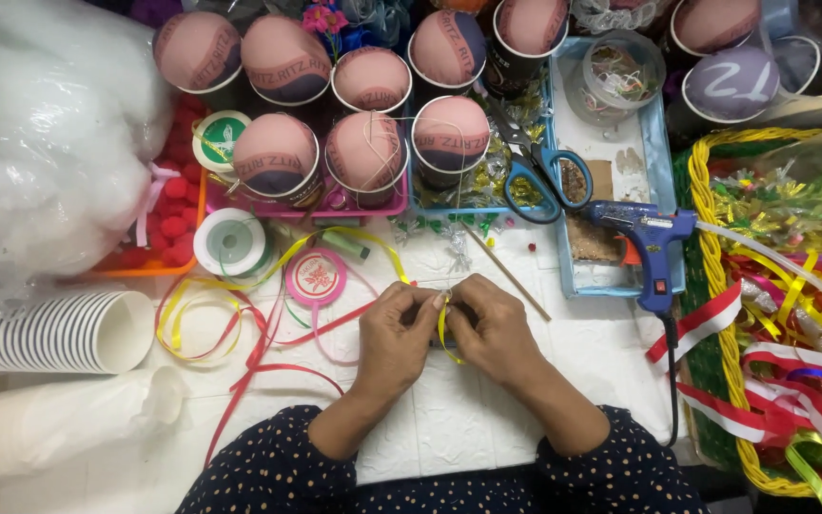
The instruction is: Cutting a yellow ribbon with scissors and tying it around a pink decorative object.
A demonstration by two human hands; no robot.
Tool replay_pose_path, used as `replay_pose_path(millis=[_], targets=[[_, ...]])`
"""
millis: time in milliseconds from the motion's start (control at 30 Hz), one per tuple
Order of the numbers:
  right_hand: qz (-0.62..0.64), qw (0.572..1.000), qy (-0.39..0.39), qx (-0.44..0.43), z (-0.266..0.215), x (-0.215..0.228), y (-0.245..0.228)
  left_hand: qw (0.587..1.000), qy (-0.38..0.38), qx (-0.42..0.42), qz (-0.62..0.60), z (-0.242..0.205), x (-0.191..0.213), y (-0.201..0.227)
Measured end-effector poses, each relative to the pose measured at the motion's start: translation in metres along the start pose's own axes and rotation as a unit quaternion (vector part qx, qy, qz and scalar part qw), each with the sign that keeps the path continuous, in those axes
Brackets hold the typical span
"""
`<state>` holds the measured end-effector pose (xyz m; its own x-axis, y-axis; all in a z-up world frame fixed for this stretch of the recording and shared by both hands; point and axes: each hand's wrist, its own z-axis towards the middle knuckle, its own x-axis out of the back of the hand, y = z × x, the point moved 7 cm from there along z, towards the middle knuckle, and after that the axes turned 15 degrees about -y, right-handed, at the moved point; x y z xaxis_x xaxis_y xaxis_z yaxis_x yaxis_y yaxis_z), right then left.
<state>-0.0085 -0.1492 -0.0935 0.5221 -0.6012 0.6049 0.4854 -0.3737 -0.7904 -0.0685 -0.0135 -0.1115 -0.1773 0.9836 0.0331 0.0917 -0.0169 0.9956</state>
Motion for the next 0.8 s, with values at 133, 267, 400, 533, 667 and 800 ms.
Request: replay_pose_path(millis=[133,267,400,533,667,800], targets=[[0.007,1.0,0.002,-0.008,-0.001,-0.001,0.007,1.0,-0.003,0.007,0.028,0.0,-0.001,0.004],[0.008,1.0,-0.007,-0.019,0.001,0.001,0.001,0.999,-0.001,-0.009,0.049,0.0,-0.001,0.011],[-0.001,1.0,-0.005,-0.022,-0.001,0.003,-0.002,0.997,-0.002,-0.012,0.071,-0.001,-0.002,0.013],[0.0,1.0,-0.002,-0.021,-0.003,0.005,-0.006,0.991,0.002,-0.036,0.126,-0.004,-0.007,0.015],[0.029,0.999,0.01,-0.021,-0.006,0.01,-0.005,0.981,-0.014,-0.07,0.179,-0.003,-0.011,0.022],[0.083,0.996,0.042,-0.009,-0.007,0.021,0.0,0.987,-0.026,-0.071,0.14,-0.005,-0.008,0.024]])
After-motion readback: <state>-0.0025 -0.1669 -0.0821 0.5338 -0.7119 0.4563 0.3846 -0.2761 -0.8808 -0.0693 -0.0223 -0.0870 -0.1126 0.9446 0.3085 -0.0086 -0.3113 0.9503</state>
